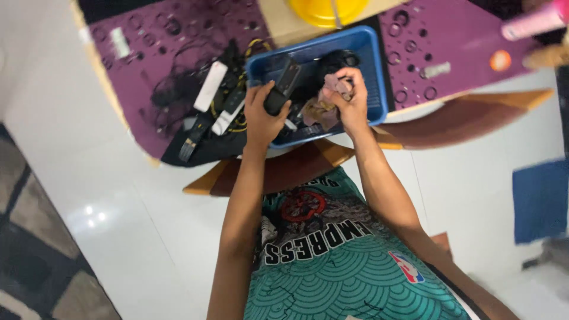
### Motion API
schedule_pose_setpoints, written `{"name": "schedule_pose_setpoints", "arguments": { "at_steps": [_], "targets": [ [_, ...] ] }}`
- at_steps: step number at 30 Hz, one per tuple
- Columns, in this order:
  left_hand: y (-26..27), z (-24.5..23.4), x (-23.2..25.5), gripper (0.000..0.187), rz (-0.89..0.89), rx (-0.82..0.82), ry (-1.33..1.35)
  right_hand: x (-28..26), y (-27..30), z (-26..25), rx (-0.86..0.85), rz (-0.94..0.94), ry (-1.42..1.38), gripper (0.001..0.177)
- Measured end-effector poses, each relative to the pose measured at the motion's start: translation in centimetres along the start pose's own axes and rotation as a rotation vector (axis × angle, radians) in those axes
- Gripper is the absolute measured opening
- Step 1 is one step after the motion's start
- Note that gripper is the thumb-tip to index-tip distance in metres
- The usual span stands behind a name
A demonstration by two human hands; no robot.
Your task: The person wipes a cable and a remote control with a cloth, then picks up a charger from a basket and wipes it.
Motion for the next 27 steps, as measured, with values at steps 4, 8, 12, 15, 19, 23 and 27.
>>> {"name": "schedule_pose_setpoints", "arguments": {
  "at_steps": [4,8,12,15,19,23,27],
  "targets": [
    [1.0,-3.5,1.2,0.051,-0.119,0.066,0.182,-0.5,-1.0,4.0,-0.177,-0.115,0.084,0.032],
    [2.6,-5.4,0.7,0.050,-0.198,0.122,0.496,-1.3,-0.6,9.0,-0.325,-0.236,0.270,0.031],
    [4.4,-6.6,-0.3,0.066,-0.281,0.180,0.827,-1.7,-0.2,14.4,-0.429,-0.330,0.347,0.029],
    [5.3,-7.7,-1.7,0.069,-0.255,0.188,0.623,-1.3,0.2,17.7,-0.468,-0.435,0.370,0.029],
    [7.6,-9.5,-4.7,0.058,-0.331,0.217,0.859,0.1,2.1,20.7,-0.533,-0.324,0.300,0.029],
    [8.7,-11.0,-7.4,0.049,-0.387,0.284,1.362,0.1,2.5,23.8,-0.656,-0.447,0.331,0.028],
    [10.0,-11.4,-9.3,0.040,-0.424,0.383,1.419,0.6,1.8,26.0,-0.663,-0.074,0.226,0.023]
  ]
}}
Point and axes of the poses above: each hand's wrist, its own y-axis away from the middle knuckle, its own z-axis out of the palm, x = y × z, the point moved 3 cm from there along -y, towards the middle knuckle, and after that the axes turned 7 degrees about -x, right-handed, at the moved point
